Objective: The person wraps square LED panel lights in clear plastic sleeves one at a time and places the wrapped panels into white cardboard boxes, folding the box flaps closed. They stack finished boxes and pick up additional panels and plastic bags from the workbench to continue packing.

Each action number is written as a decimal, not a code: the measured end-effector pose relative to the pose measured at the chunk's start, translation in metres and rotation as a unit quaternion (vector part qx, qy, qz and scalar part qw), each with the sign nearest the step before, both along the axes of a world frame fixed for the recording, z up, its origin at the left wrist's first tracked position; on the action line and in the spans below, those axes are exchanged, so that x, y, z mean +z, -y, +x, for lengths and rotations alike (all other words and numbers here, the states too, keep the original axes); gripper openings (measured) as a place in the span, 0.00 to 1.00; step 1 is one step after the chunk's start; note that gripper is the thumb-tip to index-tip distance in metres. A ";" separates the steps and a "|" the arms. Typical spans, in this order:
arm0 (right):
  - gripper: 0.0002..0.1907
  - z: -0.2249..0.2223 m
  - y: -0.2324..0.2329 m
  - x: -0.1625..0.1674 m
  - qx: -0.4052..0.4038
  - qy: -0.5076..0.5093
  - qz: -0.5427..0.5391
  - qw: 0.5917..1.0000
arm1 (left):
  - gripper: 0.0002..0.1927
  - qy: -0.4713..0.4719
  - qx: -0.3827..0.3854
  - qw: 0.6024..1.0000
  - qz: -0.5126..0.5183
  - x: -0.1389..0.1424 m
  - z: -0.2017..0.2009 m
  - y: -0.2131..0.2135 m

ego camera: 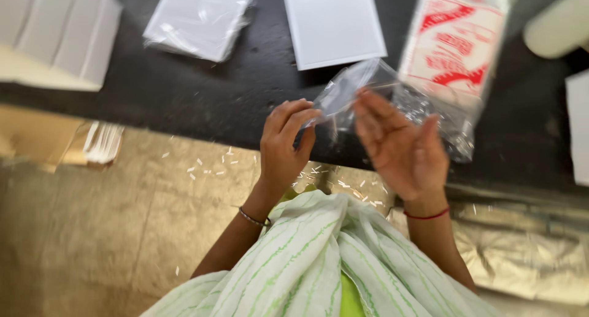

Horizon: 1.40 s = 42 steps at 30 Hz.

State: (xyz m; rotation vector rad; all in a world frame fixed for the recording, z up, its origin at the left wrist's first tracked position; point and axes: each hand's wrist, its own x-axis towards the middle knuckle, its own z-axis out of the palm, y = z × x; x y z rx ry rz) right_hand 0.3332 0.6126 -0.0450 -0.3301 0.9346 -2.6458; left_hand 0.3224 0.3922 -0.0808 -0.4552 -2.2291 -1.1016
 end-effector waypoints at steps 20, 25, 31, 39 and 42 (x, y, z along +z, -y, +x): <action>0.47 -0.086 0.082 0.007 0.051 0.038 -0.121 0.991 | 0.40 -0.009 -0.008 0.999 -0.037 0.035 -0.056 0.088; 0.47 -0.118 0.143 0.022 0.038 0.026 -0.105 0.993 | 0.35 0.063 -0.092 0.987 0.112 0.026 -0.086 0.125; 0.34 -0.158 0.207 0.034 -0.055 -0.117 0.098 0.987 | 0.13 0.195 -0.077 0.940 0.268 0.023 -0.145 0.190; 0.28 -0.193 0.279 0.040 -0.188 -0.274 0.429 0.840 | 0.22 -0.091 -0.028 0.995 0.007 0.063 -0.172 0.240; 0.27 -0.197 0.293 0.044 -0.227 -0.334 0.475 0.782 | 0.14 -0.096 -0.021 0.995 0.033 0.072 -0.185 0.238</action>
